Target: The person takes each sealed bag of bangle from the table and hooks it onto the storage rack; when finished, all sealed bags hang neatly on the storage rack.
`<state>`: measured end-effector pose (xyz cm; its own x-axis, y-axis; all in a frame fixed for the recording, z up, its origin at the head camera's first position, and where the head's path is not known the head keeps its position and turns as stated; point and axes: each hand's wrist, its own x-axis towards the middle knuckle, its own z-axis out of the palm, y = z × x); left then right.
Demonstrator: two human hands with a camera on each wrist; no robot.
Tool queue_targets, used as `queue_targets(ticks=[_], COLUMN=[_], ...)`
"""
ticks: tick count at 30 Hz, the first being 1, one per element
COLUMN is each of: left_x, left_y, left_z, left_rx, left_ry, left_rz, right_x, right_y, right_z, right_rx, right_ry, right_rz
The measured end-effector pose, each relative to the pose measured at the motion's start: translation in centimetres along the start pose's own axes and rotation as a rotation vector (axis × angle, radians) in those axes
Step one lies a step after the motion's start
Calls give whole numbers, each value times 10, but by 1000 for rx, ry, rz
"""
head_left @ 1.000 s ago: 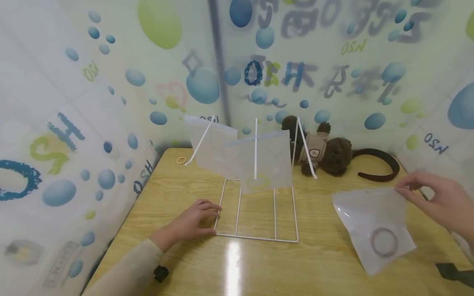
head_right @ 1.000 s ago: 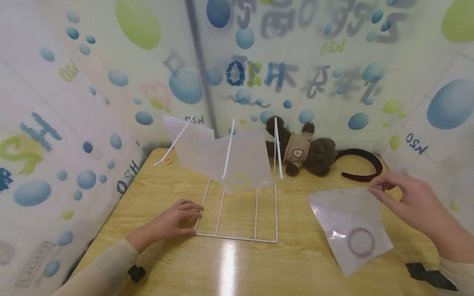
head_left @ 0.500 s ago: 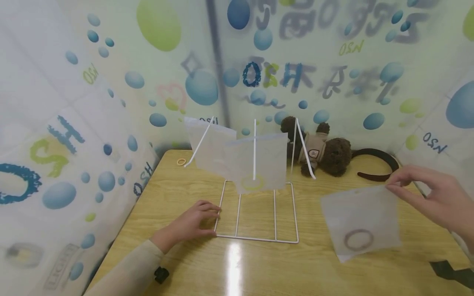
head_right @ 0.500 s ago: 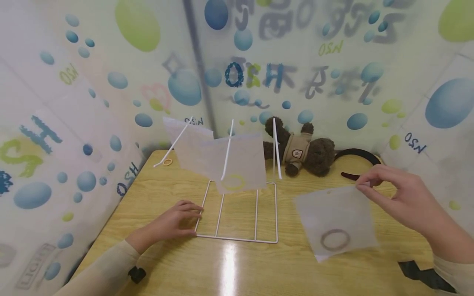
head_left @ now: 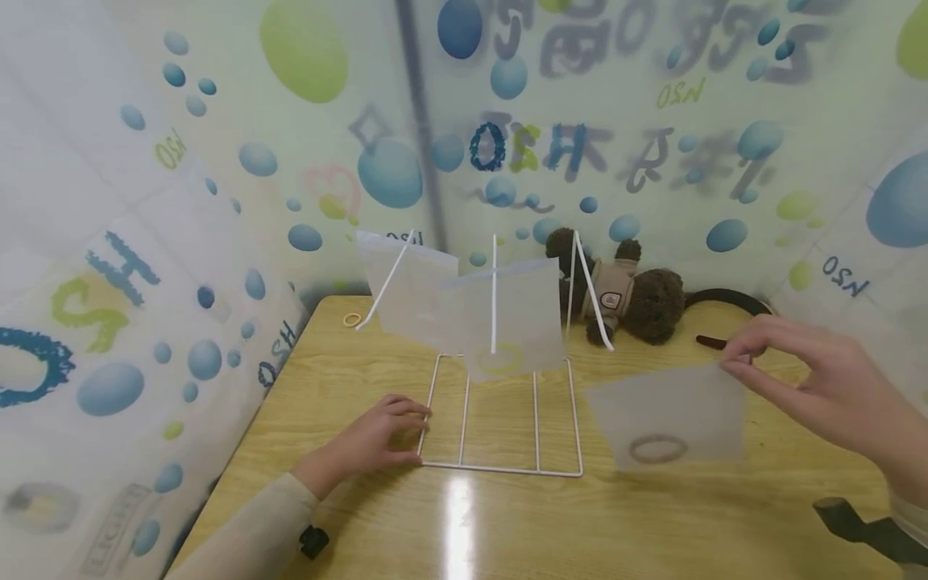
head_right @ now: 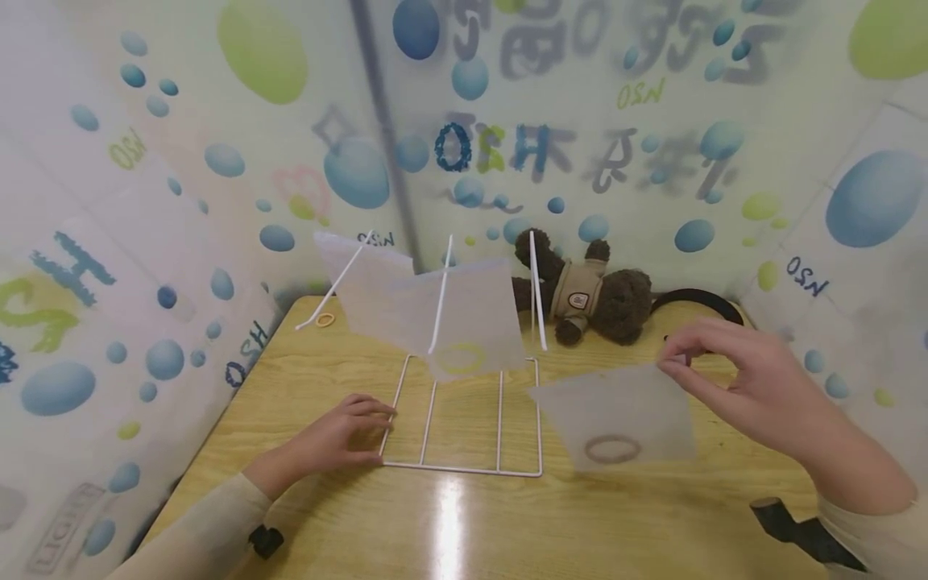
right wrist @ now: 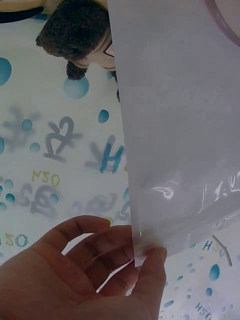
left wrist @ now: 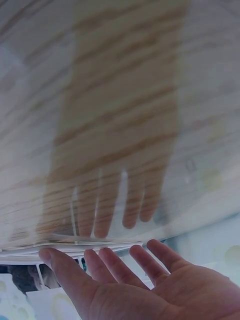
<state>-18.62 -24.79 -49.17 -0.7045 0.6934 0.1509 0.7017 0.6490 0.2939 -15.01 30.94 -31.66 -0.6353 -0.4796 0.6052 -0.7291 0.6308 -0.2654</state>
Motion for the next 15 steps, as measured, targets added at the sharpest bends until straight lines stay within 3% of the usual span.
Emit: queue_targets(ticks=[15], left_x=[1], left_y=[0], left_z=[1], left_rx=[5], left_ry=[-8], left_rz=[-13], right_x=[26], right_y=[-17], right_z=[8], right_rx=[111], right_ry=[45], right_rz=[-109])
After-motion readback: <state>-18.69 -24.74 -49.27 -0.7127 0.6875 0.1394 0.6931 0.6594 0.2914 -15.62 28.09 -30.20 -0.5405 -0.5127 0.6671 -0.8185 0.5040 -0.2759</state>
